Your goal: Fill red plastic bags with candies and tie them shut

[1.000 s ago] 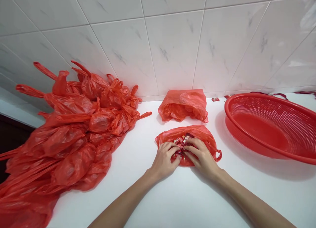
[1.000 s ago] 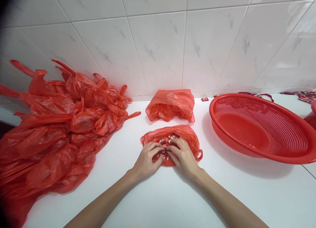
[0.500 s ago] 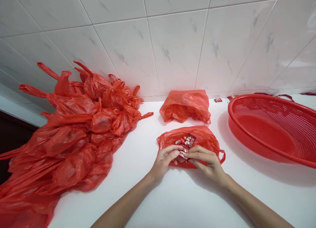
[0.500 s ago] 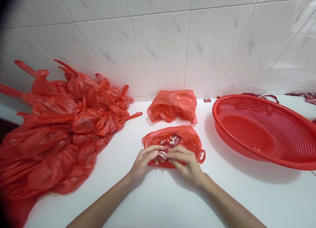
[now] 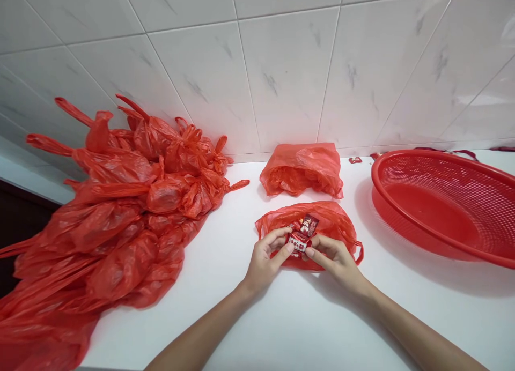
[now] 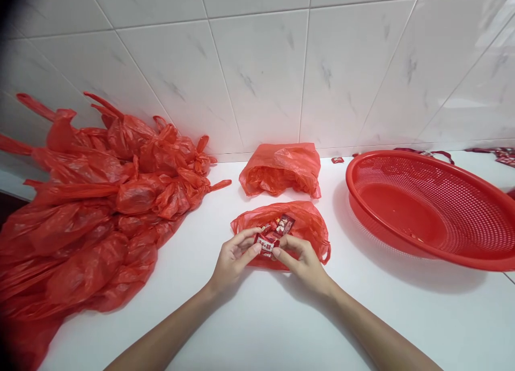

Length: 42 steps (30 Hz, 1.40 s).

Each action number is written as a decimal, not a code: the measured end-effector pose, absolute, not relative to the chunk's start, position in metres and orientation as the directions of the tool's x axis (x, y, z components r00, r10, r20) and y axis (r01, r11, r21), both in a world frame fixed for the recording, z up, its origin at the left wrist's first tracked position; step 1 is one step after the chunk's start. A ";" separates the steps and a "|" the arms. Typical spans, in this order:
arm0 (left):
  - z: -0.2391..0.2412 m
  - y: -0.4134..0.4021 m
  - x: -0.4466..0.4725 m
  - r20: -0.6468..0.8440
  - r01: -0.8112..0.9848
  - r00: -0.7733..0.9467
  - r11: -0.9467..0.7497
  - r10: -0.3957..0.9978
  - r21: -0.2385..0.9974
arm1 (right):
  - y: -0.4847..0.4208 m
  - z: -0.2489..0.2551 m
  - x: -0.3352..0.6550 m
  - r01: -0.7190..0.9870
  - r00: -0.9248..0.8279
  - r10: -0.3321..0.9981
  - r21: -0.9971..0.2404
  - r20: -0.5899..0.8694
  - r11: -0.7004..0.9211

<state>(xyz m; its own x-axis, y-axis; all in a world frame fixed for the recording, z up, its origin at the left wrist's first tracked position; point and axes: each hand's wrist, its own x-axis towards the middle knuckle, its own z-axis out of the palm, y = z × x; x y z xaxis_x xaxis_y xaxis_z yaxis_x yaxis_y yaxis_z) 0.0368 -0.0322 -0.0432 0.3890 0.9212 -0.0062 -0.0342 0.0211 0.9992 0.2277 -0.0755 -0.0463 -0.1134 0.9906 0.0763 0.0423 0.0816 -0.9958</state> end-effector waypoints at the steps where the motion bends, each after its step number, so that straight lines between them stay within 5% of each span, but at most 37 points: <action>1: -0.043 -0.032 0.037 -0.012 -0.042 0.391 0.031 0.920 0.999 | -0.076 -0.047 0.228 0.019 -0.128 0.990 -0.998 0.064 0.067; 17: -0.040 -0.034 0.035 -0.055 -0.041 0.446 0.082 0.894 0.996 | -0.076 -0.040 0.227 -0.077 -0.204 0.979 -0.997 0.014 -0.001; 22: -0.041 -0.029 0.034 -0.059 0.097 0.440 0.017 0.896 0.995 | -0.070 -0.042 0.234 -0.089 -0.190 0.981 -0.996 0.043 0.027; 29: -0.049 -0.022 0.027 0.119 0.546 0.518 -0.435 0.847 0.716 | -0.064 -0.050 0.247 0.385 -0.024 0.985 -0.908 0.170 0.166; 33: -0.046 -0.024 0.026 0.078 0.582 0.572 -0.470 0.817 0.664 | -0.062 -0.061 0.249 0.565 -0.016 0.964 -0.794 0.264 0.226; 42: -0.043 -0.023 0.025 0.022 0.637 0.600 -0.495 0.799 0.591 | -0.067 -0.060 0.246 0.633 -0.152 0.929 -0.688 0.338 0.354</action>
<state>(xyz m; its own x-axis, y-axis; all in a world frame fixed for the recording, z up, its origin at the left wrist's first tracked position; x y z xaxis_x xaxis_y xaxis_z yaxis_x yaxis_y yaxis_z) 0.0251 -0.0230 -0.0433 0.6003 0.7995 0.0224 0.6371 -0.4949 0.5908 0.2459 -0.0665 -0.0600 -0.1517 0.9287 0.3383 0.6329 0.3542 -0.6884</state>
